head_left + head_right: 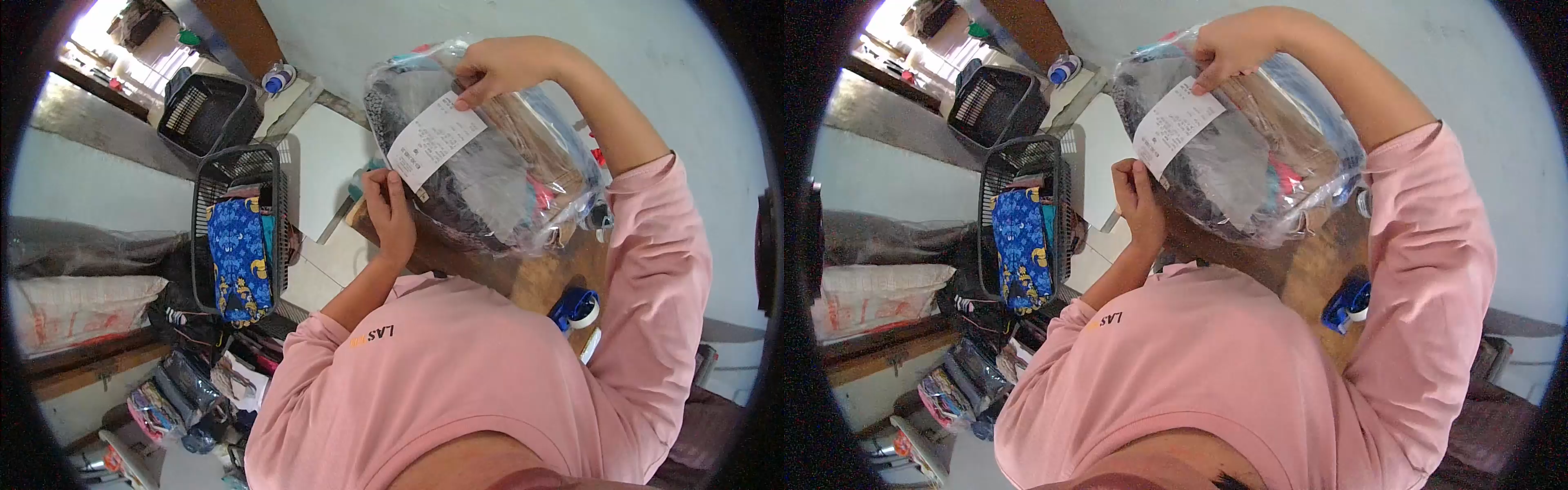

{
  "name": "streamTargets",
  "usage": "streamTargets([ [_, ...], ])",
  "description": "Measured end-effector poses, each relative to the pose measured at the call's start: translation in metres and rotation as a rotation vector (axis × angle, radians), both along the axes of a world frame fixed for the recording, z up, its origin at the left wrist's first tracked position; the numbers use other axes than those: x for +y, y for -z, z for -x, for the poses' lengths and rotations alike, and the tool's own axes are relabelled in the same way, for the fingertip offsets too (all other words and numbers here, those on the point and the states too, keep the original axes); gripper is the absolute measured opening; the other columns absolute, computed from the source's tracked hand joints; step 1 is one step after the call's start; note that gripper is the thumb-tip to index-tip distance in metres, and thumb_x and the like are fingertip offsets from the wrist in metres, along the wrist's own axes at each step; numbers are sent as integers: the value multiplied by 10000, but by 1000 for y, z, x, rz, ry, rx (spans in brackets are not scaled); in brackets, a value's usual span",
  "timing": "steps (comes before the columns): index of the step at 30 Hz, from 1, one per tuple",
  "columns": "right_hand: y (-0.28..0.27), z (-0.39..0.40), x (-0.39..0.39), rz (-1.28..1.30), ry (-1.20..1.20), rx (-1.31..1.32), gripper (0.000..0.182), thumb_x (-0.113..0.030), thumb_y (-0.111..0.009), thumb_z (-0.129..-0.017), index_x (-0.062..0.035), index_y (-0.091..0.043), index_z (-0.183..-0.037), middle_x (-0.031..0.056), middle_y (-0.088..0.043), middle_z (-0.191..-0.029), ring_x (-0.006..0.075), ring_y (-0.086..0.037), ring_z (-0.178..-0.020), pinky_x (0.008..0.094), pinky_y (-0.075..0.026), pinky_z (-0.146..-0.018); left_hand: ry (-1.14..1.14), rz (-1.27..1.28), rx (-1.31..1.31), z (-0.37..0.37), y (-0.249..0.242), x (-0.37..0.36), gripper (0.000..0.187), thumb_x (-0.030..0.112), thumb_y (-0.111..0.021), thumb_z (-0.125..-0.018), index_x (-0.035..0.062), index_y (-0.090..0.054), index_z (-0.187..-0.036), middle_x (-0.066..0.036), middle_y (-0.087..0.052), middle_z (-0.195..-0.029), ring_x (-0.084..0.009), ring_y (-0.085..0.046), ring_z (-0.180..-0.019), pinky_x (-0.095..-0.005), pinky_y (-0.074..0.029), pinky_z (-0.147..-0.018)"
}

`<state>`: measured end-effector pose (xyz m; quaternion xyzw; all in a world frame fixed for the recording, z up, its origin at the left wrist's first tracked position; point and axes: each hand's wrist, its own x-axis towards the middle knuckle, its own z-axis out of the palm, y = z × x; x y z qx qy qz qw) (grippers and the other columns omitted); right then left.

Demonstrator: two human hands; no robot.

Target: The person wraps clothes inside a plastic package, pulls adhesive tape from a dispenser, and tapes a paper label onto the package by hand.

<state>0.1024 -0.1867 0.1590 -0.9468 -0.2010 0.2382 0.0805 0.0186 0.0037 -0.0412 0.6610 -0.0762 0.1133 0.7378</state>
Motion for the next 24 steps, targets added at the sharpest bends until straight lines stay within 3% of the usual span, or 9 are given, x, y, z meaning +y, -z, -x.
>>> streamTargets([
  [8,-11,15,9,382,211,-256,421,-414,-608,-770,-5,-568,-675,55,-478,-531,159,-440,-508,298,-372,-503,14,-112,-18,-16,34,4,325,318,-466,-884,15,-380,-966,-61,-369,-859,-164,-371,-811,-287,-330,-770],
  [10,0,14,-22,370,234,-307,763,-736,-549,-570,-17,-658,-801,179,-635,-819,325,-612,-769,405,-482,-682,28,-114,44,-28,52,8,327,281,-455,-867,14,-370,-1035,-82,-387,-938,-181,-380,-895,-311,-312,-847],
  [11,2,21,-35,287,294,-405,653,-624,-562,-604,-10,-649,-807,191,-628,-815,335,-607,-770,410,-482,-683,55,-22,158,-34,61,10,350,273,-423,-871,7,-360,-1091,-90,-393,-998,-192,-386,-953,-316,-297,-888],
  [13,4,44,-64,138,411,-618,432,-401,-588,-673,4,-633,-818,213,-615,-807,354,-597,-772,422,-481,-685,120,-75,-10,-31,47,15,391,282,-370,-891,-5,-346,-1156,-109,-399,-1085,-204,-379,-1034,-333,-274,-935],
  [16,4,128,-117,-319,637,-779,359,-346,-584,-776,10,-538,-782,188,-595,-741,292,-560,-669,360,-447,-630,-49,-230,-26,-48,45,33,330,242,-327,-918,-44,-490,-947,-112,-460,-917,-207,-456,-876,-334,-373,-818],
  [18,31,202,-158,-419,828,-989,376,-401,-607,-786,-29,-579,-740,14,-492,-597,102,-447,-561,253,-380,-520,-236,-497,-271,-49,34,55,385,308,-324,-921,-36,-496,-907,-114,-472,-853,-219,-470,-822,-346,-384,-771],
  [19,46,245,-186,-333,1100,-899,347,-382,-598,-803,-36,-580,-811,-13,-505,-669,72,-447,-611,223,-383,-540,-301,-383,-149,-35,1,48,375,298,-308,-926,-24,-495,-886,-122,-469,-868,-225,-466,-815,-352,-383,-754],
  [22,131,387,-255,-315,1522,-1059,331,-333,-600,-814,-9,-585,-876,19,-550,-742,77,-492,-664,227,-428,-598,-358,-235,-274,-16,-53,45,428,419,-350,-898,14,-440,-1005,-119,-475,-975,-223,-468,-911,-357,-402,-771],
  [24,202,485,-295,-288,1959,-1017,305,-273,-599,-804,21,-596,-886,39,-568,-730,91,-509,-642,225,-423,-588,-383,-209,-568,-23,-65,46,345,316,-339,-915,-3,-433,-1005,-144,-470,-1003,-234,-472,-949,-385,-389,-876],
])
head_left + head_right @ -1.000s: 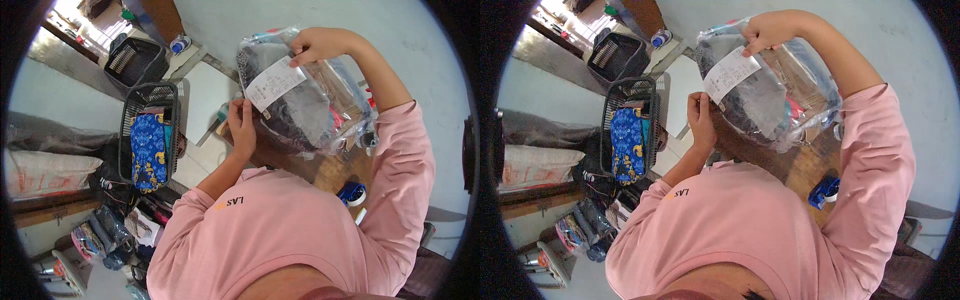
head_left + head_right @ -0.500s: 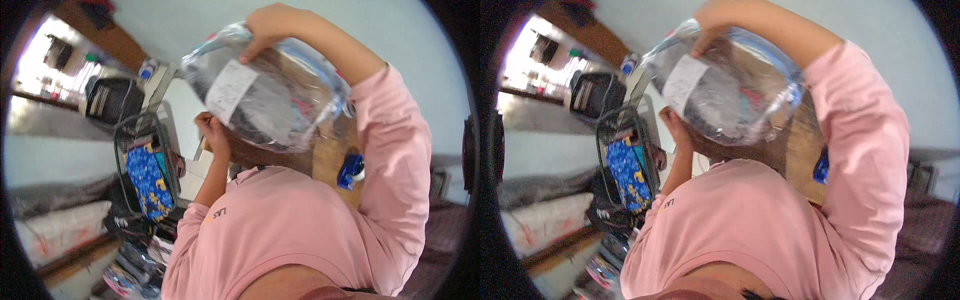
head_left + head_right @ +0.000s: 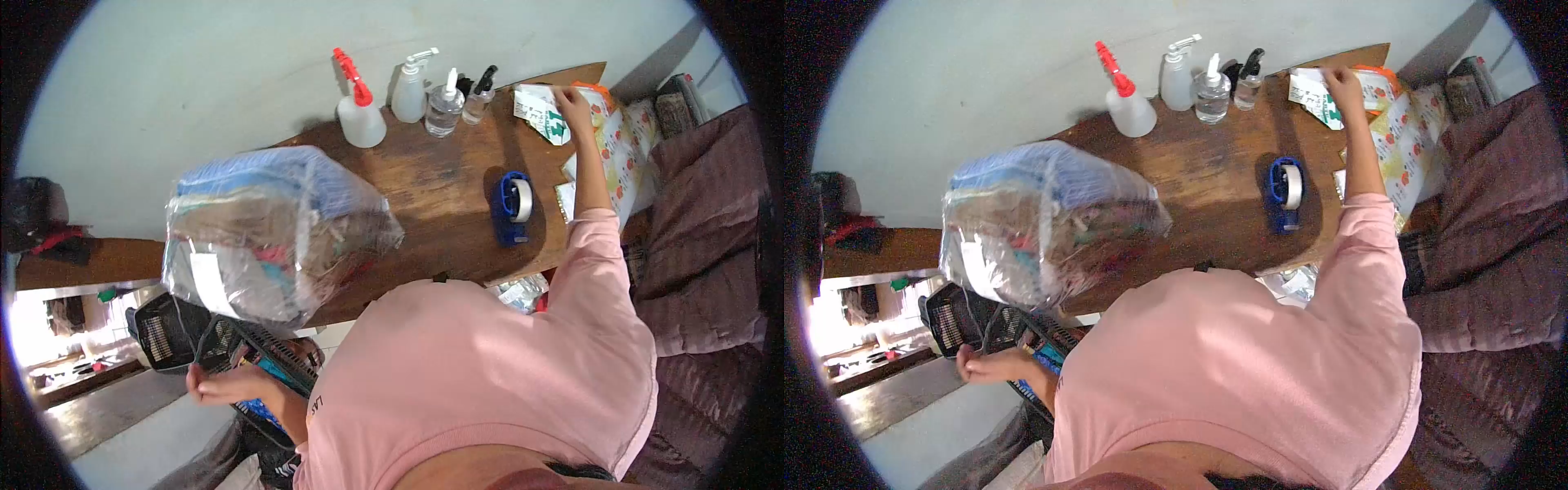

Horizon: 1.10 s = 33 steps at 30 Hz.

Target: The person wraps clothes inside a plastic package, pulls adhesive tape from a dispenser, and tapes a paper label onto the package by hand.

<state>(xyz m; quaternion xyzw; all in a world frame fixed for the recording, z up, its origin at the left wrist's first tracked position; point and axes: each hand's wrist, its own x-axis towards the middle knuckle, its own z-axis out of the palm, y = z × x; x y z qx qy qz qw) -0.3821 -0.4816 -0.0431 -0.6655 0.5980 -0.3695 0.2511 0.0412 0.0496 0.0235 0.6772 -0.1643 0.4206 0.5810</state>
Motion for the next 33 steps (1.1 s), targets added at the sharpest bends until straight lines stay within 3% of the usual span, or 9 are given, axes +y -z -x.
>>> streamTargets([
  [5,124,118,-24,-197,206,-53,450,-375,-611,-763,48,-598,-915,74,-610,-713,144,-553,-641,259,-437,-608,296,18,-481,28,-44,-54,254,225,-344,-899,-1,-426,-980,-139,-446,-957,-267,-486,-937,-420,-399,-897],
  [6,162,133,-46,-262,240,0,557,-488,-608,-713,16,-615,-950,192,-633,-843,290,-614,-752,350,-466,-699,349,5,-597,38,-49,-71,237,212,-347,-894,0,-426,-965,-139,-448,-945,-268,-493,-925,-424,-411,-888],
  [9,124,70,-30,6,430,493,817,-668,-554,-648,1,-527,-1116,211,-530,-1121,355,-502,-1034,443,-375,-876,405,-83,-802,69,-57,-117,212,205,-351,-883,15,-428,-940,-136,-439,-915,-275,-497,-907,-446,-428,-870],
  [16,105,2,-57,-369,291,670,695,-584,-637,-630,-112,-535,-1131,169,-517,-1135,311,-444,-1118,447,-347,-903,389,-139,-931,103,-77,-147,179,175,-369,-855,30,-405,-953,-127,-421,-909,-282,-492,-895,-467,-421,-866],
  [21,154,19,-77,-223,203,303,460,-355,-724,-642,-40,-572,-941,109,-611,-854,214,-587,-807,335,-450,-710,654,-183,-819,128,-69,-159,210,212,-418,-875,44,-408,-1002,-120,-430,-919,-276,-506,-879,-466,-449,-811],
  [24,127,18,-50,-163,26,-180,264,-108,-693,-710,13,-546,-894,28,-577,-731,115,-520,-606,236,-413,-533,1198,-537,-459,147,-73,-166,176,150,-454,-816,30,-493,-940,-121,-521,-899,-297,-556,-837,-456,-458,-719],
  [27,67,-3,15,-429,-206,-960,206,-86,-597,-811,11,-539,-984,41,-585,-872,112,-560,-790,230,-455,-711,1532,-825,274,167,-78,-203,279,75,-479,-827,5,-508,-1096,-152,-554,-1023,-274,-544,-934,-363,-416,-845],
  [30,12,-24,87,-432,-436,-891,230,-105,-614,-798,-12,-563,-1003,39,-608,-908,88,-547,-833,229,-429,-746,1566,-337,953,207,-33,-258,331,32,-552,-808,6,-494,-1133,-126,-561,-1026,-234,-529,-976,-338,-390,-894],
  [33,-1,-32,124,-362,-651,-645,139,-90,-621,-795,-32,-558,-905,-46,-517,-733,32,-455,-675,190,-385,-602,1578,-290,1234,216,17,-289,319,113,-556,-844,21,-492,-1142,-82,-571,-1022,-162,-542,-936,-309,-434,-829],
])
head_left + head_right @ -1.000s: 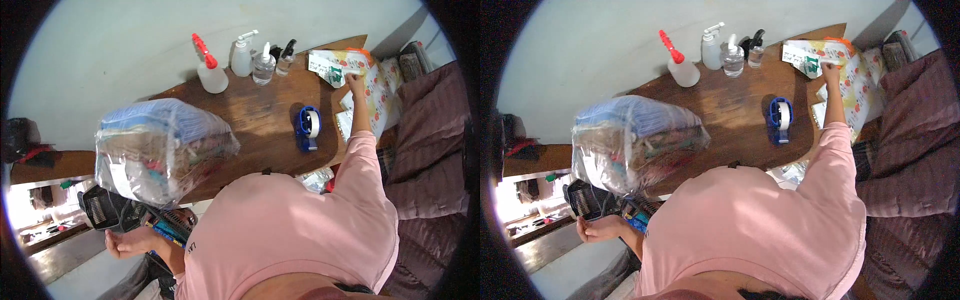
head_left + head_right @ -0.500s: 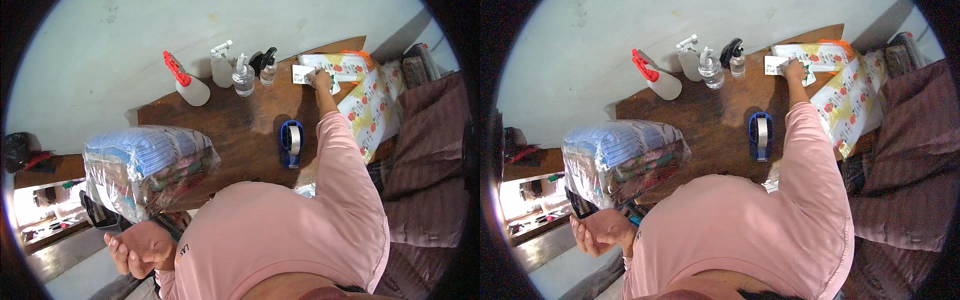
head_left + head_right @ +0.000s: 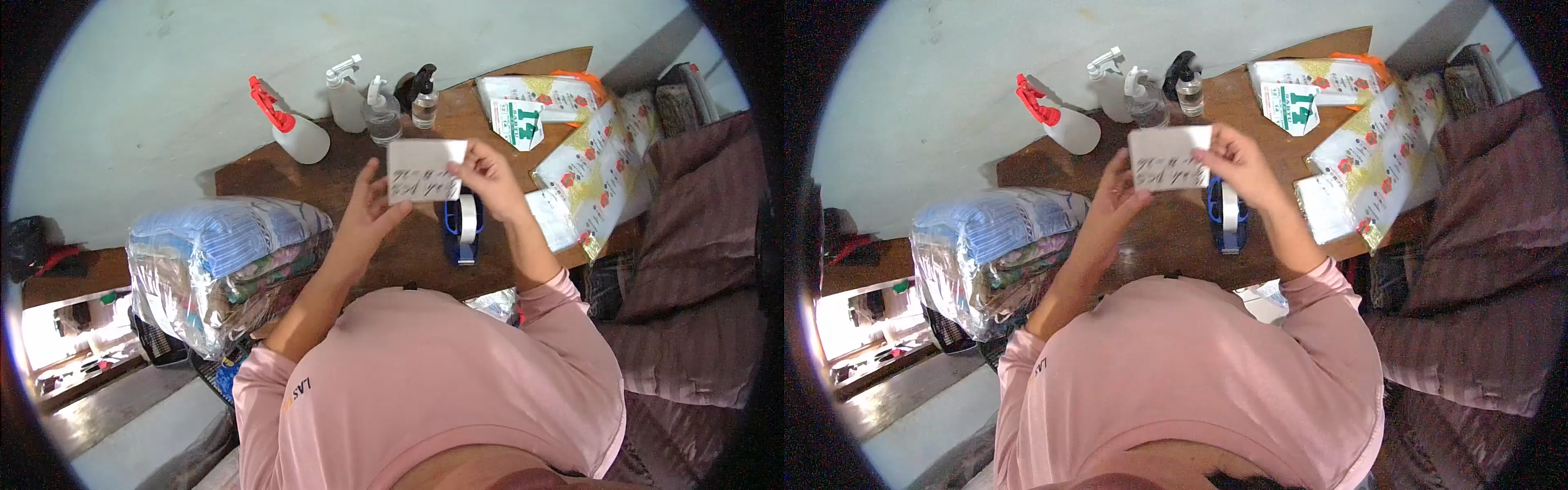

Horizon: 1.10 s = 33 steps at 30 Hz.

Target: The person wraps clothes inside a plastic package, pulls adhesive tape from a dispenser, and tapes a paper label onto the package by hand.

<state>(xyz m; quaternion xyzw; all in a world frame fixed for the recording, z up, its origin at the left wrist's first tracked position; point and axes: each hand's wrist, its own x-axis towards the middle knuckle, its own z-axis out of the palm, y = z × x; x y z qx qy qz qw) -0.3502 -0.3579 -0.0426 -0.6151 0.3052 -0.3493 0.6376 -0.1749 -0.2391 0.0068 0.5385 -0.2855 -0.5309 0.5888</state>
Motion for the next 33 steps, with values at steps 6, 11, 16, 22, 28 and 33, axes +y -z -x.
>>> streamTargets([
  [6,16,11,-37,196,329,236,373,-269,-611,-809,6,-538,-1050,67,-574,-848,124,-522,-793,253,-424,-702,51,-40,-9,-14,33,-16,218,157,-543,-853,32,-558,-1031,-54,-615,-923,-136,-588,-824,-279,-483,-713],
  [11,135,98,-149,317,990,1053,679,-458,-676,-663,-54,-470,-1169,202,-514,-1140,343,-498,-1034,424,-371,-886,18,-68,-45,-22,40,-7,221,138,-508,-872,15,-554,-1049,-50,-610,-944,-114,-572,-820,-264,-470,-701],
  [16,188,124,-179,19,909,1030,686,-449,-704,-614,-69,-476,-1138,169,-550,-1108,333,-522,-1011,520,-336,-899,41,-82,-24,-28,47,-1,229,143,-484,-885,11,-542,-1063,-57,-605,-955,-117,-572,-833,-267,-477,-698],
  [22,91,64,-117,597,860,637,254,-151,-615,-737,-16,-598,-951,180,-542,-886,324,-516,-840,388,-389,-737,43,-152,71,-33,57,2,258,154,-444,-899,10,-504,-1105,-81,-580,-1025,-161,-584,-872,-301,-511,-696],
  [28,-6,-10,21,1338,350,497,456,-28,-603,-590,-170,-639,-1022,32,-505,-866,196,-470,-819,347,-377,-743,72,-141,324,-25,64,-1,296,197,-394,-920,40,-463,-1161,-88,-550,-1082,-175,-565,-937,-320,-489,-761],
  [33,4,-34,64,1394,163,393,419,-59,-599,-618,-158,-632,-1024,22,-485,-849,213,-459,-808,364,-379,-764,16,-76,493,-23,31,10,304,226,-402,-915,49,-465,-1154,-75,-545,-1085,-175,-538,-982,-352,-436,-846],
])
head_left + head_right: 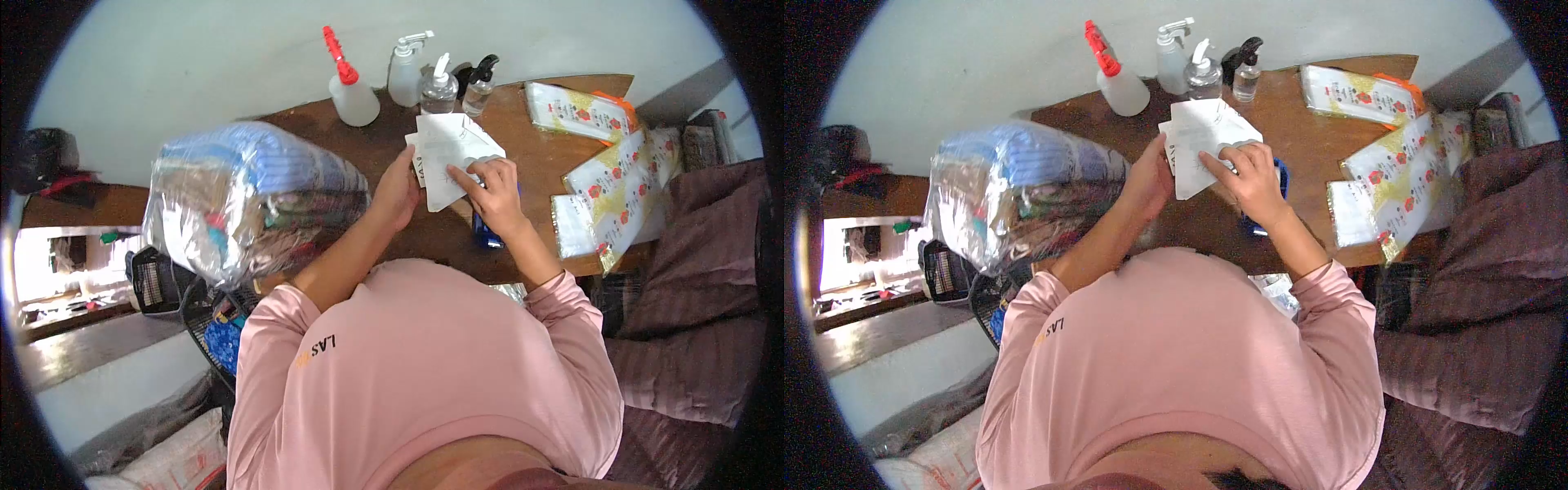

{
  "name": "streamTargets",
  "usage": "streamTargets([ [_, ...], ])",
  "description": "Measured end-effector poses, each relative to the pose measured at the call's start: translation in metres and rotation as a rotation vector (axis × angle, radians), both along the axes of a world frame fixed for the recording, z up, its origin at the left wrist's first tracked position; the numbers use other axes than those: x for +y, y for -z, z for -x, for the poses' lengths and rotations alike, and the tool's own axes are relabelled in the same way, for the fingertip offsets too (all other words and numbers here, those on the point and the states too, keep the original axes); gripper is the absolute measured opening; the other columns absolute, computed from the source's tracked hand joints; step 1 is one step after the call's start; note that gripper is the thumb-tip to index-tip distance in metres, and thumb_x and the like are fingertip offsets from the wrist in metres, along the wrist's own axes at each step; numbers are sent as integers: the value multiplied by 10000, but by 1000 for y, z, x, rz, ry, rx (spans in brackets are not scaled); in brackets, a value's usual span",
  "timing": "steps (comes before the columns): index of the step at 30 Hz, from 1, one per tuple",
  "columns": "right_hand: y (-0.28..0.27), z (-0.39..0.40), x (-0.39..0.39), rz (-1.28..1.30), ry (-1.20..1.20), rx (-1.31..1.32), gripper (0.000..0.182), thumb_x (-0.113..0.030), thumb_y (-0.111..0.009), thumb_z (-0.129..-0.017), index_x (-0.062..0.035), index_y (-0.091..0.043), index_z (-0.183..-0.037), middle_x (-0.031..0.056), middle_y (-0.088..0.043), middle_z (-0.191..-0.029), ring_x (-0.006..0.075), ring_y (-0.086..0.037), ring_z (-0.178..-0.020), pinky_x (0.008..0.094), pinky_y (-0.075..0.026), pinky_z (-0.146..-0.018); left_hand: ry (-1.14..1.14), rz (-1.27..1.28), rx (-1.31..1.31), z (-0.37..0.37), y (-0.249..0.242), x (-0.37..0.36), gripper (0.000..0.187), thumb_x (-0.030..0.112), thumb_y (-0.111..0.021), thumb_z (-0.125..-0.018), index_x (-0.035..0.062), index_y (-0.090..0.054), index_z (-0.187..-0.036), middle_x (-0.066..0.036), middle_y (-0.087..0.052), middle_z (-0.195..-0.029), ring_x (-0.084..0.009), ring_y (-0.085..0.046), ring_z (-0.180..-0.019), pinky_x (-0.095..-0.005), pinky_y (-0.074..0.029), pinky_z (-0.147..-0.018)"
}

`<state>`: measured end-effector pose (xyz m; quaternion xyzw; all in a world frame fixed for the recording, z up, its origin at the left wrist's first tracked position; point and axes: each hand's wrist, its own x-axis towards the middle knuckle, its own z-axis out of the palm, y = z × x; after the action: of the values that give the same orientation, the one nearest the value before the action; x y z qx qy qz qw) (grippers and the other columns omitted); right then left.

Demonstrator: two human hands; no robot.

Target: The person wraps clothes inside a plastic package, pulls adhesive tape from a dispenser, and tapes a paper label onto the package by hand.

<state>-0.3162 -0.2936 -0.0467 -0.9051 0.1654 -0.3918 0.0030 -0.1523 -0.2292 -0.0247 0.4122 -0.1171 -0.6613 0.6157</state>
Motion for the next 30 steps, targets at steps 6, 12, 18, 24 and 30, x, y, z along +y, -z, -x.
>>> streamTargets([
  [6,-2,1,28,-56,23,110,459,-90,-594,-655,-136,-570,-1110,60,-501,-923,231,-471,-888,372,-377,-808,-14,126,-320,-9,36,21,267,143,-524,-861,23,-504,-1099,-69,-582,-994,-163,-573,-889,-317,-471,-762],
  [12,30,12,28,-1096,96,-618,386,-98,-547,-814,-51,-489,-1193,113,-514,-1081,191,-500,-956,307,-382,-843,-132,125,-360,-22,44,36,228,80,-517,-851,-13,-530,-1059,-63,-593,-929,-139,-558,-837,-279,-438,-746],
  [18,7,4,48,-1618,55,-399,320,-139,-618,-813,22,-547,-1080,59,-594,-908,97,-538,-835,214,-417,-724,-46,178,-485,-16,44,52,232,93,-532,-847,-8,-536,-1055,-50,-590,-916,-123,-550,-810,-275,-444,-718],
  [24,14,12,55,-1595,10,-311,221,-138,-661,-779,-6,-607,-947,8,-616,-819,48,-526,-716,199,-408,-647,-20,328,-834,-22,60,59,232,97,-551,-824,-23,-547,-1023,-49,-600,-854,-98,-529,-769,-257,-437,-688],
  [30,22,24,61,-1615,-63,-244,154,-143,-668,-772,-40,-579,-843,-6,-609,-819,54,-521,-702,201,-400,-661,-13,304,-831,-29,67,62,233,109,-558,-820,-18,-556,-1016,-45,-606,-837,-95,-531,-751,-260,-441,-668],
])
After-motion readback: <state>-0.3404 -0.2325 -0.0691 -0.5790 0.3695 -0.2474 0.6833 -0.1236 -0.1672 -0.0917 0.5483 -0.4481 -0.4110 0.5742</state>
